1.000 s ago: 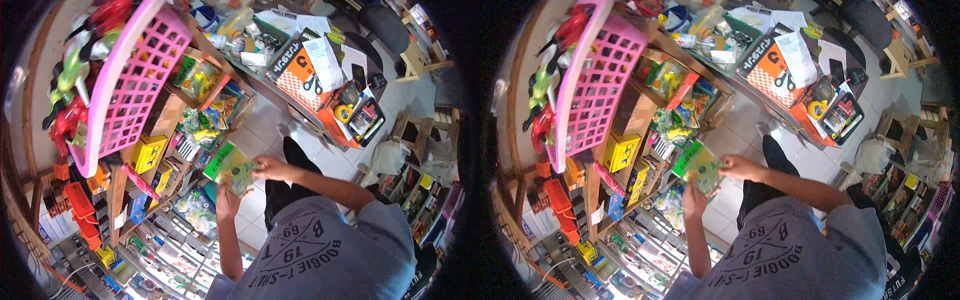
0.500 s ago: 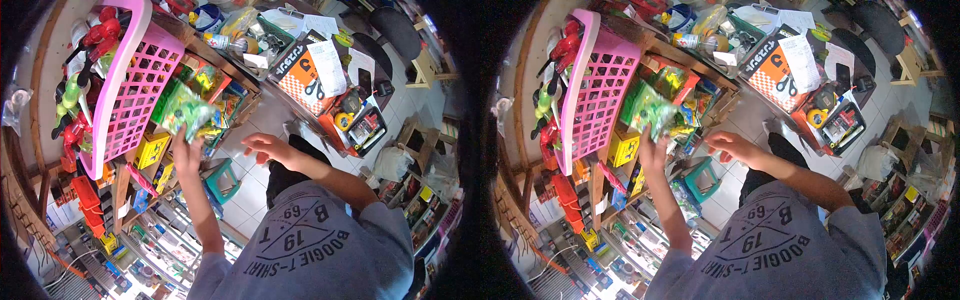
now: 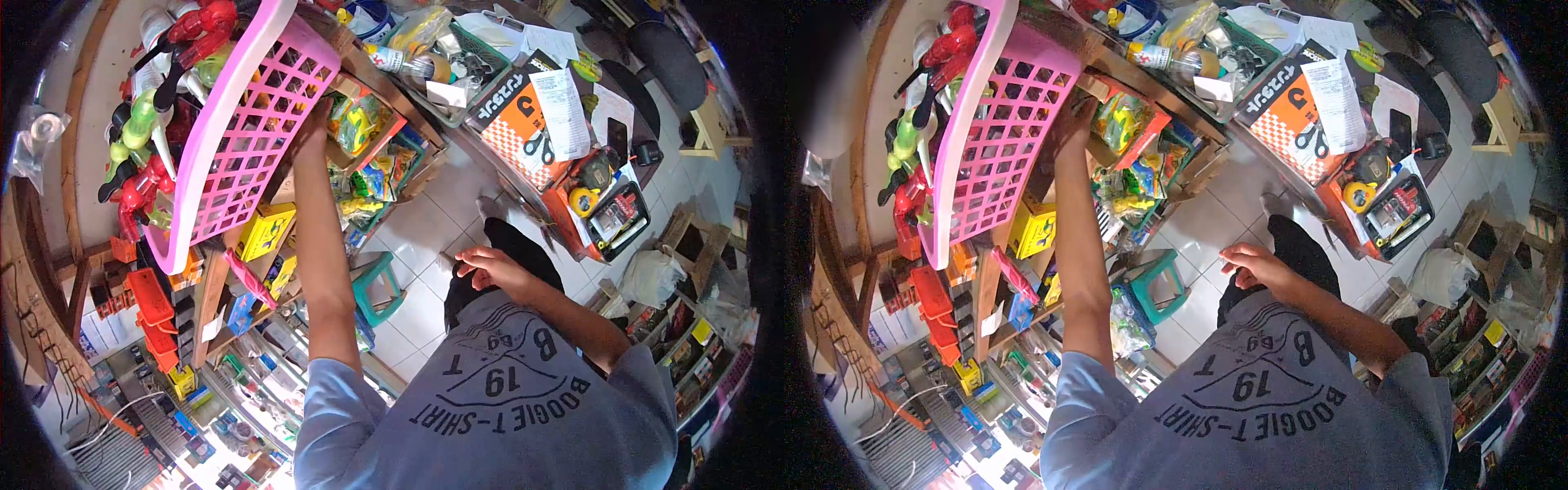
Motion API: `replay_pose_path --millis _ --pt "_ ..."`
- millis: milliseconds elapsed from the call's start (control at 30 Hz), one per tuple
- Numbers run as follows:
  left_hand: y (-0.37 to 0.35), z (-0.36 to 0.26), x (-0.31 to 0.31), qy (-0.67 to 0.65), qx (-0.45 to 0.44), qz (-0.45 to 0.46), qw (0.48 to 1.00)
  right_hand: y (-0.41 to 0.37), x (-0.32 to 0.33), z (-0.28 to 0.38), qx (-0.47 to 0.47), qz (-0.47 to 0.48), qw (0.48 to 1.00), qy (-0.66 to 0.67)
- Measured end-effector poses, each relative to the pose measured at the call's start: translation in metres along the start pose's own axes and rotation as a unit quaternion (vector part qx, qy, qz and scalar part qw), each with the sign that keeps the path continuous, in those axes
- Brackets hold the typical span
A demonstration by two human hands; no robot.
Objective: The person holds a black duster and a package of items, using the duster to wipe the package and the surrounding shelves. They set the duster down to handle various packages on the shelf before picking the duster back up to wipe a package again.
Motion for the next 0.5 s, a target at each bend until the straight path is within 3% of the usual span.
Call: replay_pose_path --millis 33,100,133,167,200,233,267,333,367,400,467,500 --pt "-0.011 -0.002 -0.019 0.0 0.002 0.002 1.0 0.0 0.001 0.002 -0.001 -0.001 1.0 0.003" --pt "-0.032 -0.006 -0.054 -0.058 0.073 -0.153 0.984 0.003 0.007 0.015 0.077 -0.005 0.997 0.026" --pt "-0.027 0.002 -0.047 -0.058 0.074 -0.148 0.984 0.004 0.01 0.021 0.078 -0.008 0.996 0.03" --pt "-0.02 0.004 -0.04 0.22 0.048 -0.058 0.972 0.002 0.014 0.029 0.086 -0.017 0.995 0.044" --pt "-0.017 0.001 -0.041 0.478 0.016 0.036 0.877 0.002 0.02 0.035 0.094 -0.027 0.994 0.057" --pt "-0.014 0.009 -0.04 0.527 0.163 0.133 0.824 0.002 0.026 0.038 0.108 -0.025 0.991 0.08" --pt "-0.016 0.01 -0.042 0.523 0.161 0.135 0.826 0.002 0.031 0.04 0.109 -0.029 0.991 0.078" --pt "-0.017 0.013 -0.038 0.584 0.056 0.096 0.804 0.002 0.044 0.049 0.15 -0.062 0.985 0.061" --pt "-0.022 0.012 -0.036 0.553 -0.127 0.093 0.818 0.002 0.05 0.051 0.162 -0.069 0.982 0.062" --pt "-0.016 0.022 -0.027 0.55 -0.132 0.09 0.82 0.001 0.054 0.054 0.167 -0.072 0.982 0.058" --pt "-0.001 0.047 -0.016 0.467 -0.104 0.219 0.851 0.0 0.061 0.06 0.151 -0.085 0.983 0.06" --pt "-0.002 0.048 -0.016 0.468 -0.093 0.213 0.852 0.001 0.064 0.06 0.16 -0.092 0.982 0.051"
Point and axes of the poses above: each hand's wrist, its own y-axis towards the middle knuckle, its own x-axis out of the back of the hand, z = x × y, the point moved 3 cm from there along y, towards the middle knuckle, and after that the axes turned 15 degrees about -y, right-handed, at the moved point
